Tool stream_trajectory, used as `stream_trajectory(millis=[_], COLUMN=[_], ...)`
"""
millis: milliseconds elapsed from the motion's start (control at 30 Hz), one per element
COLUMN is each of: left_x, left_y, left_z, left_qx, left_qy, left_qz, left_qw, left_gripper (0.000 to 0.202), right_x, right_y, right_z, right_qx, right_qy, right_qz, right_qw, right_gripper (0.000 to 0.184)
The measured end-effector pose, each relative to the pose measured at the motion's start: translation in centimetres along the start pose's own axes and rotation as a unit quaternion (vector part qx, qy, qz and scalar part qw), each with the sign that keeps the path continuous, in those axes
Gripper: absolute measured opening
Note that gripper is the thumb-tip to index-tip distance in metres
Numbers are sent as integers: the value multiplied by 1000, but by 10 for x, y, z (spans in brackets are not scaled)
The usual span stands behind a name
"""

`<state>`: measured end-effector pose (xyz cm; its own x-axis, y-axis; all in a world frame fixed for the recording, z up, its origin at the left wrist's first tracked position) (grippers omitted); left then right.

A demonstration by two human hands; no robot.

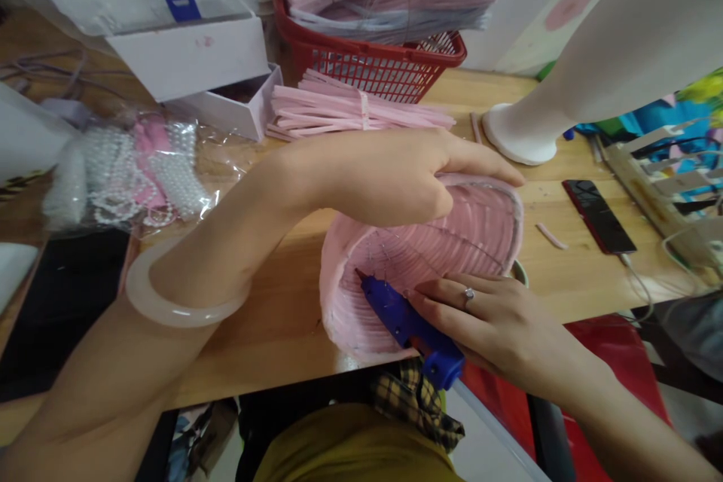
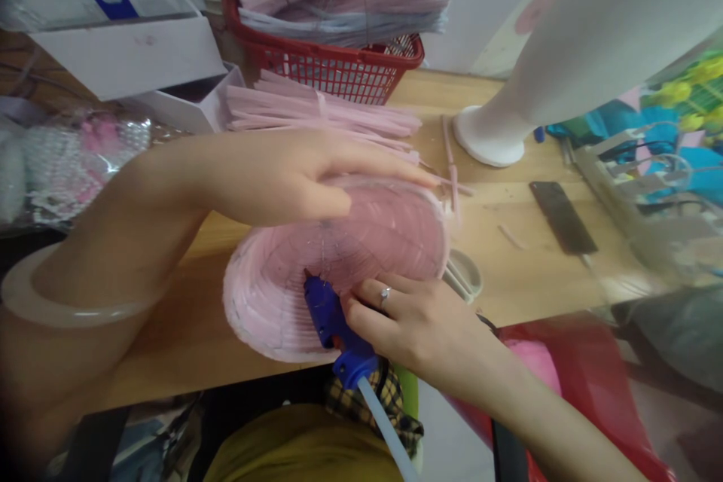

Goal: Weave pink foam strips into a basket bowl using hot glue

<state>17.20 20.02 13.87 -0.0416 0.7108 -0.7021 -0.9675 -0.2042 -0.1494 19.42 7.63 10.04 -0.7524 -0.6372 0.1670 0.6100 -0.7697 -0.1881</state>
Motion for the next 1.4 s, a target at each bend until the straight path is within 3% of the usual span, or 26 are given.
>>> stream_trajectory(millis=[333,667,933,1133,1400], left_x=[0,-1,-2,1,-1], left_y=[1,0,-1,1,1], left_z=[0,-5,-7,-3,1], left_qx=[-2,19,33,14,-12], left_qy=[-4,-16,-31,-23,14], left_qz=[5,-6,6,13,-2], left_qw=[1000,1000,999,1000,1000], left_gripper=[70,76,81,76,71], right_x=[-11,-34,-41,-28,-11], right_y=[1,3,9,8,2], right_z=[-5,-12,-6,-8,-3], right_qx=[22,51,-12,16,6], right_qy=[-32,-73,-101,-85,-43], right_qz=[-38,-178,-237,-182,-102], right_qw=[998,980,966,980,994], right_gripper=[27,20,13,21,29])
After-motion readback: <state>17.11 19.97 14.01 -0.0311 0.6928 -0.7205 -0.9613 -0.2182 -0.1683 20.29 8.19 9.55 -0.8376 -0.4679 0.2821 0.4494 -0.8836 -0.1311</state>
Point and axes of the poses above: each hand's wrist, its own y-axis away from the middle knuckle, its own z-axis out of the back of the hand, x = y × z, the point moved 9 cm from there along -y, towards the middle knuckle, and after that the axes turned 7 degrees about -z, right-handed, at the moved point
